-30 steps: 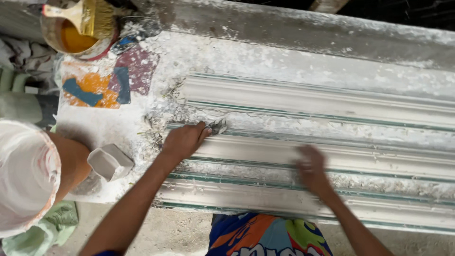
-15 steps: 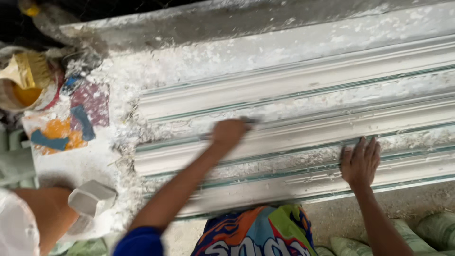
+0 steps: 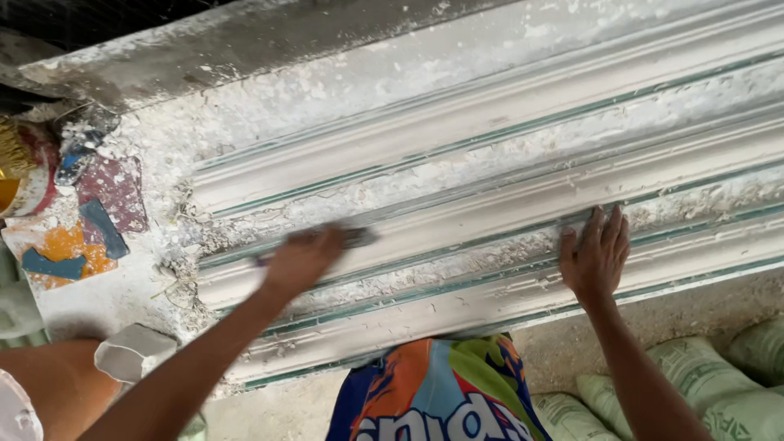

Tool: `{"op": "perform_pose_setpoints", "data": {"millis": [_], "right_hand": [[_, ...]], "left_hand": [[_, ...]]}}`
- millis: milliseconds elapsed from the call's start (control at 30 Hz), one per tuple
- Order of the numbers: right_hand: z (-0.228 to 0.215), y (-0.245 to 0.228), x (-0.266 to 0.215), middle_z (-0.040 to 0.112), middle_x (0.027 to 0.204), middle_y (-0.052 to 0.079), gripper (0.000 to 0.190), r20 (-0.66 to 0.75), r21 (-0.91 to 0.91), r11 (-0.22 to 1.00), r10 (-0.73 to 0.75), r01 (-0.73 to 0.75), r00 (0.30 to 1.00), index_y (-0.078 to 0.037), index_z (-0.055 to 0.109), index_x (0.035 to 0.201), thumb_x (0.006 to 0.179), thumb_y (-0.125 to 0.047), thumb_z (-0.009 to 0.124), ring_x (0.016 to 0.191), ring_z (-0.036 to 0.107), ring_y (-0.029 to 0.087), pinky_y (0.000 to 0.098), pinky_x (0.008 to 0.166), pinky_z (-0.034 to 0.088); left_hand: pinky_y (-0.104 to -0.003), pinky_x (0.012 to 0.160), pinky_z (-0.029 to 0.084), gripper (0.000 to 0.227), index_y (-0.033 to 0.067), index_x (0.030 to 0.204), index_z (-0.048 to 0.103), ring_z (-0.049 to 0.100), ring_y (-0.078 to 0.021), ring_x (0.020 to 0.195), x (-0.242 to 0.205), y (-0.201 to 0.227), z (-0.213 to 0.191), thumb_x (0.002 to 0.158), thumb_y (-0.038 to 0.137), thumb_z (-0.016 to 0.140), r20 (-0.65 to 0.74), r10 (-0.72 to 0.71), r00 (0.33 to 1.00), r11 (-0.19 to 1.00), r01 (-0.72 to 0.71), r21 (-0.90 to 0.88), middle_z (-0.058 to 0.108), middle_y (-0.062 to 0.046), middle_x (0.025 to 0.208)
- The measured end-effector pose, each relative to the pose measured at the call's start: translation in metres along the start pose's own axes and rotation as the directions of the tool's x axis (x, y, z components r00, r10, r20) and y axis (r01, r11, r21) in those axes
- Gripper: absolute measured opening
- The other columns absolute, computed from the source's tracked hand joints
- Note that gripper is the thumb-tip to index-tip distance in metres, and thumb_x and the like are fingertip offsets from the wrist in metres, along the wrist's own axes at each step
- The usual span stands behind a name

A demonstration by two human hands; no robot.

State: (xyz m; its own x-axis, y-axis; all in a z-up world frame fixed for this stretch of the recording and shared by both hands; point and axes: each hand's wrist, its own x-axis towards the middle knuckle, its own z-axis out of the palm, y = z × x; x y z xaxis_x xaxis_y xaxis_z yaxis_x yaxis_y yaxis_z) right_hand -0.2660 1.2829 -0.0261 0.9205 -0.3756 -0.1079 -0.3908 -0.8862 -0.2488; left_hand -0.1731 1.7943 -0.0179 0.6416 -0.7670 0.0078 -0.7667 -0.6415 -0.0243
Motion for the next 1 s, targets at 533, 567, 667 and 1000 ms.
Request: {"op": "perform_pose_setpoints", "data": {"millis": [533, 567, 667, 1000], "right_hand": [[0.012, 0.016, -0.001, 0.022, 0.163, 0.033, 0.075, 0.027, -0.043, 0.998, -0.043, 0.044, 0.999, 0.004, 0.035, 0.161, 0.101, -0.040, 0.045, 0.149, 0.025, 0.052, 0.0668, 0.116, 0.022], [0.016, 0.024, -0.001, 0.027, 0.162, 0.034, 0.074, 0.002, -0.060, 0.996, -0.064, 0.064, 0.998, 0.003, 0.038, 0.161, 0.101, -0.040, 0.045, 0.148, 0.027, 0.053, 0.0660, 0.115, 0.025], [0.011, 0.017, -0.002, 0.027, 0.163, 0.033, 0.074, 0.002, -0.057, 0.997, -0.059, 0.059, 0.998, 0.000, 0.037, 0.161, 0.101, -0.041, 0.045, 0.149, 0.028, 0.052, 0.0645, 0.116, 0.026], [0.016, 0.016, -0.001, 0.027, 0.163, 0.031, 0.076, -0.052, -0.040, 0.999, -0.024, 0.022, 0.998, 0.000, 0.040, 0.159, 0.100, -0.048, 0.045, 0.148, 0.030, 0.051, 0.0678, 0.114, 0.028]], "left_hand": [[-0.049, 0.047, 0.055, 0.024, 0.0094, 0.105, 0.071, 0.070, -0.0342, 0.061, 0.087, 0.058, -0.019, 0.083, 0.006, 0.062, 0.058, -0.082, 0.995, 0.995, 0.079, 0.065, 0.063, -0.012, 0.094], [-0.052, 0.052, 0.059, 0.031, 0.0110, 0.115, 0.071, 0.074, -0.0367, 0.068, 0.080, 0.059, -0.022, 0.086, 0.009, 0.061, 0.105, -0.113, 0.988, 0.993, 0.115, -0.020, 0.063, -0.011, 0.103], [-0.055, 0.064, 0.062, 0.049, 0.0136, 0.136, 0.059, 0.075, -0.0422, 0.087, 0.032, 0.034, -0.040, 0.088, 0.008, 0.059, 0.316, -0.101, 0.943, 0.994, 0.106, 0.003, 0.058, -0.015, 0.135], [-0.045, 0.059, 0.060, 0.042, 0.0063, 0.126, 0.058, 0.073, -0.0323, 0.077, 0.099, 0.066, 0.035, 0.084, 0.011, 0.060, 0.111, -0.044, 0.993, 0.994, 0.033, 0.100, 0.059, -0.010, 0.114]]}}
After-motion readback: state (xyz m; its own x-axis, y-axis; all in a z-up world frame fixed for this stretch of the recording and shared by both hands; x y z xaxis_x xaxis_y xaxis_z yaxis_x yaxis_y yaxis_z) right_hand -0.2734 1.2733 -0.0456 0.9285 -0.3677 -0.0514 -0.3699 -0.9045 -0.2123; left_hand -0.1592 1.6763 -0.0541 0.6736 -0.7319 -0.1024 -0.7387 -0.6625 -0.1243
